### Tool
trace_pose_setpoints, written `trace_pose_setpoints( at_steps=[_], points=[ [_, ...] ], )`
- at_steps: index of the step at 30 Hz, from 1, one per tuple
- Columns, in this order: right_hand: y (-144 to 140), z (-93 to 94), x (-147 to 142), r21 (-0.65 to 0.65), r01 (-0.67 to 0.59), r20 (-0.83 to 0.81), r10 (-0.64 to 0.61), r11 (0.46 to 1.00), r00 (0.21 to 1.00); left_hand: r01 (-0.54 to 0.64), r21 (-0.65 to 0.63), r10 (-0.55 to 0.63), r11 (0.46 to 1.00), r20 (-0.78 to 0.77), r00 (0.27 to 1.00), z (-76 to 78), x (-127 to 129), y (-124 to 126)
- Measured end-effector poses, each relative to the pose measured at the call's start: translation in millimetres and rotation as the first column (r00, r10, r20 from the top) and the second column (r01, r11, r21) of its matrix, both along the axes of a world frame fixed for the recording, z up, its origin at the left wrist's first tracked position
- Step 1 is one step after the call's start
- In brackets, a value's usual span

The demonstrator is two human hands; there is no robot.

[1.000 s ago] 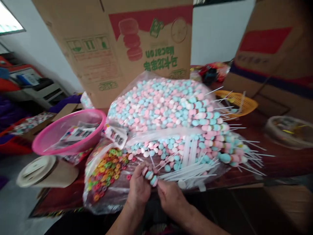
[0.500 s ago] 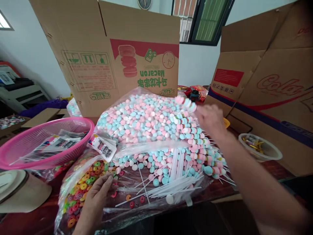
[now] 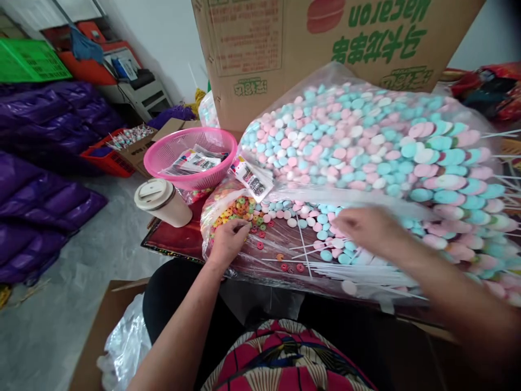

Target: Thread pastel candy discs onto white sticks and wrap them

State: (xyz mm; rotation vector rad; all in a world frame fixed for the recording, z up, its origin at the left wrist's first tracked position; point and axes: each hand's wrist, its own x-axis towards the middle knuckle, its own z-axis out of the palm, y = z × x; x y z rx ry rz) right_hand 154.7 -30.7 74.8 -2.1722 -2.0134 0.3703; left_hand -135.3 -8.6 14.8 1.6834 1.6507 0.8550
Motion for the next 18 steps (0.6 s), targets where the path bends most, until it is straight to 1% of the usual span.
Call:
trace_pose_setpoints(
  at_steps=[1,2,3,4,5,6,7,9,11,13,15,17,18],
  points=[
    [-1,-13.4,-18,-0.079,-0.030,0.017,0.032,0.996,0.999,0.067,0.008,-0.066,0.998,-0.087,0.994,2.7,11,3],
    [1,-25.6,-35,-0.143,-0.046,0.034,0.051,0.989,0.998,0.129,0.007,-0.125,0.992,-0.206,0.971,5.8,22,8],
    [6,-36.0,-49,-0.184,-0.042,0.049,0.051,0.982,0.997,0.178,-0.012,-0.171,0.984,-0.338,0.926,8.9,34,12],
    [11,-43.9,-59,-0.207,-0.026,0.058,0.039,0.978,0.998,0.201,-0.047,-0.200,0.978,-0.458,0.866,11.5,45,18],
    [17,-49.1,-65,-0.224,-0.012,0.059,0.026,0.975,0.998,0.200,-0.102,-0.223,0.975,-0.549,0.806,13.6,54,23],
    [22,-51.4,-65,-0.231,-0.002,0.049,0.014,0.973,0.999,0.197,-0.135,-0.239,0.971,-0.591,0.770,15.1,61,28],
    [25,-51.2,-61,-0.244,0.001,0.034,0.008,0.970,0.999,0.195,-0.164,-0.254,0.967,-0.614,0.747,16.2,66,32],
    [25,-45.2,-44,-0.272,-0.012,-0.012,0.009,0.962,1.000,0.221,-0.186,-0.289,0.957,-0.609,0.739,17.7,69,36],
    [19,-35.9,-24,-0.292,-0.025,-0.056,0.009,0.956,0.998,0.277,-0.193,-0.336,0.942,-0.591,0.733,19.3,65,32],
    [12,-28.7,-13,-0.284,-0.024,-0.083,0.000,0.958,0.997,0.337,-0.195,-0.387,0.921,-0.565,0.729,20.4,59,22],
    [12,-27.7,-18,-0.238,-0.025,-0.090,0.004,0.971,0.996,0.393,-0.195,-0.434,0.899,-0.521,0.735,19.5,57,9],
    [18,-33.7,-36,-0.181,-0.039,-0.081,0.024,0.983,0.996,0.431,-0.186,-0.466,0.883,-0.466,0.752,15.3,59,-4],
    [23,-38.4,-48,-0.161,-0.043,-0.073,0.032,0.986,0.997,0.436,-0.173,-0.466,0.883,-0.430,0.773,12.0,60,-10]
  ],
)
